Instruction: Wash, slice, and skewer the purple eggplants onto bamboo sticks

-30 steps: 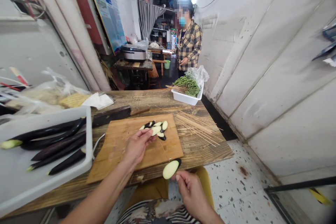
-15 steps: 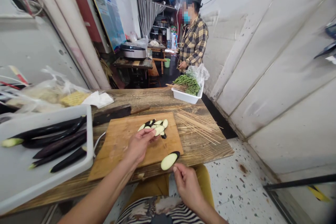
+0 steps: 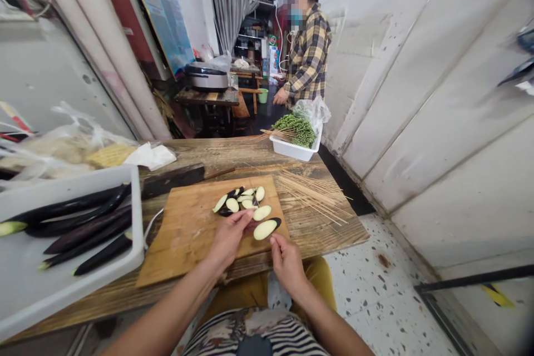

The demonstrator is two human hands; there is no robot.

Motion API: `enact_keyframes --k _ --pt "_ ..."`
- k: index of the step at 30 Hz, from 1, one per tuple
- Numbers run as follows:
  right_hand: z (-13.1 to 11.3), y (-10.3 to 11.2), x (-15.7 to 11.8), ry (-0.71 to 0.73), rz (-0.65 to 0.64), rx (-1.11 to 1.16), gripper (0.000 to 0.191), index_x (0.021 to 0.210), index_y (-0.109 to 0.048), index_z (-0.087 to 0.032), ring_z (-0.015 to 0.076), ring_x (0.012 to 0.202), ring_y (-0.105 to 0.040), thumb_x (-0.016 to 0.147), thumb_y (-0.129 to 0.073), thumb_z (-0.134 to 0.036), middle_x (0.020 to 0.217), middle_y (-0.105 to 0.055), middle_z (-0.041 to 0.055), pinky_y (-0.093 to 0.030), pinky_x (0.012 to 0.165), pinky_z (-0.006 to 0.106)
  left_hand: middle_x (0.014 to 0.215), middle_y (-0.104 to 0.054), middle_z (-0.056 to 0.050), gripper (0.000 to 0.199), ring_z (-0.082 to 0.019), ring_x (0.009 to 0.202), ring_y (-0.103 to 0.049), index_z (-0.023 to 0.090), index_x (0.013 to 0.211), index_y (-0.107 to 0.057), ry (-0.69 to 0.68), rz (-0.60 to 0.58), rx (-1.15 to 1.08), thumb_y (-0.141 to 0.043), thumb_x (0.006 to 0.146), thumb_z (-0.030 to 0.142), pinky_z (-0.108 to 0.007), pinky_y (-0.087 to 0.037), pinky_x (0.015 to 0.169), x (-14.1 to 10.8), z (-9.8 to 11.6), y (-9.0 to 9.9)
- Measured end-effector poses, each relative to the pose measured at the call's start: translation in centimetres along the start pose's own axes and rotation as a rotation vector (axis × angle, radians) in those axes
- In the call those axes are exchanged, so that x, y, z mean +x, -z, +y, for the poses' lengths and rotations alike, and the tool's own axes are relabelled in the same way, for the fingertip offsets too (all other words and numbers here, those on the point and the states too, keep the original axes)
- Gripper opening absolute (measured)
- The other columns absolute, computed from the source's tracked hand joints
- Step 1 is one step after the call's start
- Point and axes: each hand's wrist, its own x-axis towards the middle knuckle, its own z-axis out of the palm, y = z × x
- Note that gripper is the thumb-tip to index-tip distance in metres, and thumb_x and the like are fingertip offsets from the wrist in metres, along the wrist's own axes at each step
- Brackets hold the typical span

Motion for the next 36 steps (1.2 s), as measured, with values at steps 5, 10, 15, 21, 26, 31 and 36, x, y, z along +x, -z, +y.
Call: enact_keyframes --k 5,10,15,21,26,31,36 --pt "1.0 1.0 -0.5 -0.055 0.072 -0.035 0.036 0.083 -0.062 -0.013 0.0153 0.060 -0.053 0.094 -0.033 -0.032 0.068 -0.061 0.0052 -0.039 0.058 0.023 0.104 -0.067 -0.008 0.024 -0.025 0.106 -0.054 0.025 0.094 -0.072 -0.515 -0.118 0.622 -0.063 0.073 0.020 -0.035 -0.031 0.102 2.3 0.7 1.6" --pt "1.6 2.6 -1.6 -0.102 0.109 0.000 0.032 0.082 -0.061 -0.015 0.0171 0.068 -0.060 0.094 -0.036 -0.032 0.074 -0.065 0.0061 -0.043 0.063 0.023 0.124 -0.055 -0.009 0.036 -0.029 0.121 -0.040 0.027 0.104 -0.069 -0.694 -0.391 1.216 -0.047 0.080 0.012 -0.045 -0.026 0.103 4.9 0.8 2.5" --pt "1.7 3.0 -2.5 -0.103 0.098 0.013 0.029 0.085 -0.063 -0.016 0.0175 0.071 -0.063 0.093 -0.038 -0.030 0.079 -0.068 0.0070 -0.044 0.065 0.022 0.134 -0.045 -0.007 0.048 -0.029 0.124 -0.034 0.032 0.115 -0.061 -0.746 -0.542 1.654 -0.039 0.081 0.006 -0.046 -0.029 0.098 6.5 1.7 2.4" --pt "1.5 2.9 -3.0 -0.100 0.085 0.019 0.027 0.085 -0.062 -0.017 0.0174 0.070 -0.062 0.093 -0.039 -0.028 0.076 -0.067 0.0057 -0.043 0.065 0.022 0.117 -0.058 -0.010 0.029 -0.027 0.111 -0.046 0.022 0.092 -0.066 -0.791 -0.676 1.689 -0.048 0.075 0.007 -0.043 -0.032 0.092 6.7 3.7 1.2" --pt "0.8 3.3 -3.4 -0.118 0.048 0.034 0.029 0.082 -0.062 -0.016 0.0171 0.062 -0.057 0.093 -0.039 -0.030 0.060 -0.056 0.0016 -0.040 0.058 0.022 0.098 -0.067 -0.008 0.018 -0.023 0.093 -0.057 0.021 0.093 -0.065 -0.636 -0.494 1.217 -0.057 0.077 0.023 -0.037 -0.038 0.088 6.3 2.4 2.1" --pt "0.1 3.3 -3.6 -0.140 0.006 0.100 0.031 0.084 -0.064 -0.015 0.0151 0.056 -0.051 0.092 -0.039 -0.032 0.055 -0.046 -0.0020 -0.037 0.053 0.022 0.087 -0.067 -0.008 0.051 -0.021 0.073 -0.064 0.016 0.117 -0.053 -0.199 -0.209 0.363 -0.065 0.073 0.039 -0.034 -0.051 0.066 4.9 0.4 3.1" --pt "-0.6 3.3 -3.4 -0.123 -0.058 0.114 0.031 0.084 -0.065 -0.015 0.0144 0.055 -0.049 0.092 -0.041 -0.032 0.054 -0.045 -0.0025 -0.036 0.053 0.022 0.077 -0.065 -0.006 0.039 -0.011 0.060 -0.061 0.010 0.108 -0.057 0.083 -0.088 0.056 -0.069 0.072 0.017 -0.016 -0.045 0.047 3.8 1.2 3.1"
